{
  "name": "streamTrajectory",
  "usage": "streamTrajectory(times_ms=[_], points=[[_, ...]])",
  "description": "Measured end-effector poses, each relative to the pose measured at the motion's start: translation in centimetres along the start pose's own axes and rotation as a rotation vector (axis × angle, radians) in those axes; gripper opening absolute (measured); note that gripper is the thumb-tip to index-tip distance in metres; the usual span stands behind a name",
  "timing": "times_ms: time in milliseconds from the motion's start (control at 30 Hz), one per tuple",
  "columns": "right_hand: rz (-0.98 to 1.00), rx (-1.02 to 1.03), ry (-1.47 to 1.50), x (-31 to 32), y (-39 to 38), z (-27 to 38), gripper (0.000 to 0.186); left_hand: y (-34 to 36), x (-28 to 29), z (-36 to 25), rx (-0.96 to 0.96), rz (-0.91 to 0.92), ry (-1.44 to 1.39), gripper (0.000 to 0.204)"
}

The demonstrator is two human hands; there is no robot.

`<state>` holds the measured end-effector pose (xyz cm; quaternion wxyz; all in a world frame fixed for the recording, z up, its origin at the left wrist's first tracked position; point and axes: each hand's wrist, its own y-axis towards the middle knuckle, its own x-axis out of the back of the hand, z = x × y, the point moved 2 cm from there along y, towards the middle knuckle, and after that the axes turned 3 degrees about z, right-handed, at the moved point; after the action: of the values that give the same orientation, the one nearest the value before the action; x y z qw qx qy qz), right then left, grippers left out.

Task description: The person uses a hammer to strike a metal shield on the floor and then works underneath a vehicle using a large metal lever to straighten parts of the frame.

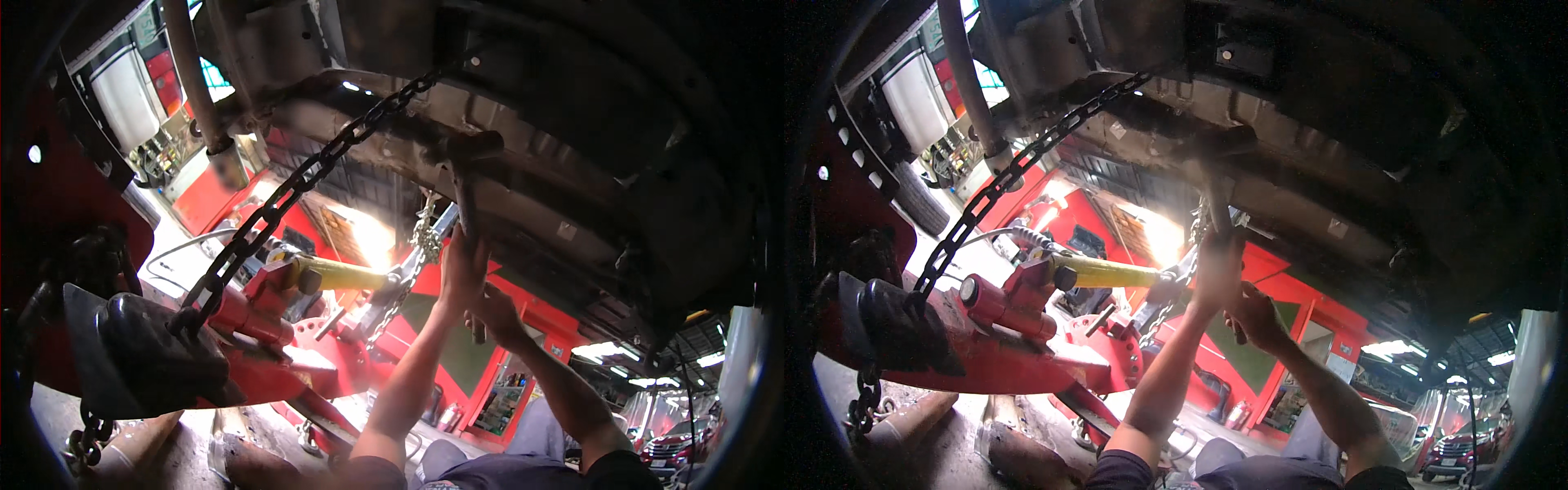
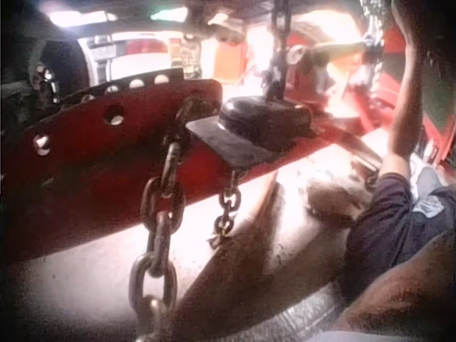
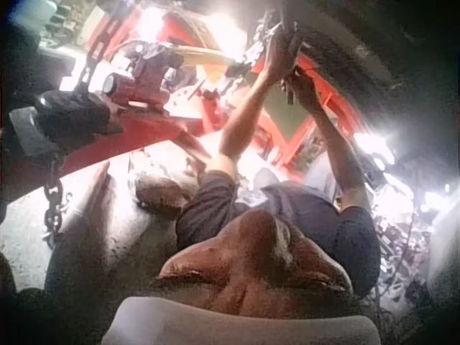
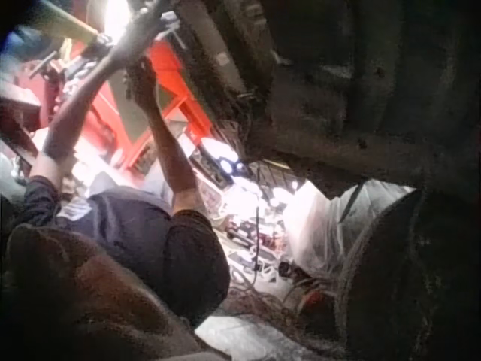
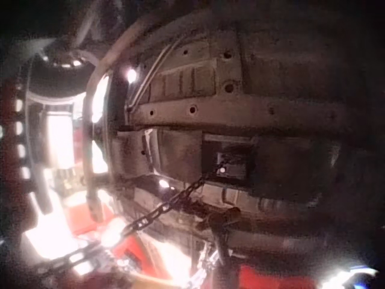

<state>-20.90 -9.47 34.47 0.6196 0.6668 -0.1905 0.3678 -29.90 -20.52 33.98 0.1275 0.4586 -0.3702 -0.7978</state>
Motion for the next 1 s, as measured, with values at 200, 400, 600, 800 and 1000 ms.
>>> streamTrajectory(times_ms=[200,400,600,800,1000], points=[[-0.146,0.188,0.254,4.9,3.4,4.5,0.033,0.0,0.5,1.8,0.374,0.313,-0.317,0.035],[-0.091,0.181,0.19,3.5,8.9,7.8,0.036,-1.0,0.7,0.4,0.427,0.407,-0.45,0.034],[-0.225,0.406,0.03,3.2,12.8,11.9,0.03,-5.3,-1.1,4.1,0.354,0.115,-0.1,0.028],[-0.383,0.706,-0.038,0.6,16.2,9.7,0.029,-3.6,-0.7,4.8,0.149,-0.021,-0.01,0.026],[-0.184,0.485,0.135,-4.5,14.5,7.6,0.031,-2.5,0.0,11.2,0.269,0.022,0.029,0.053]])
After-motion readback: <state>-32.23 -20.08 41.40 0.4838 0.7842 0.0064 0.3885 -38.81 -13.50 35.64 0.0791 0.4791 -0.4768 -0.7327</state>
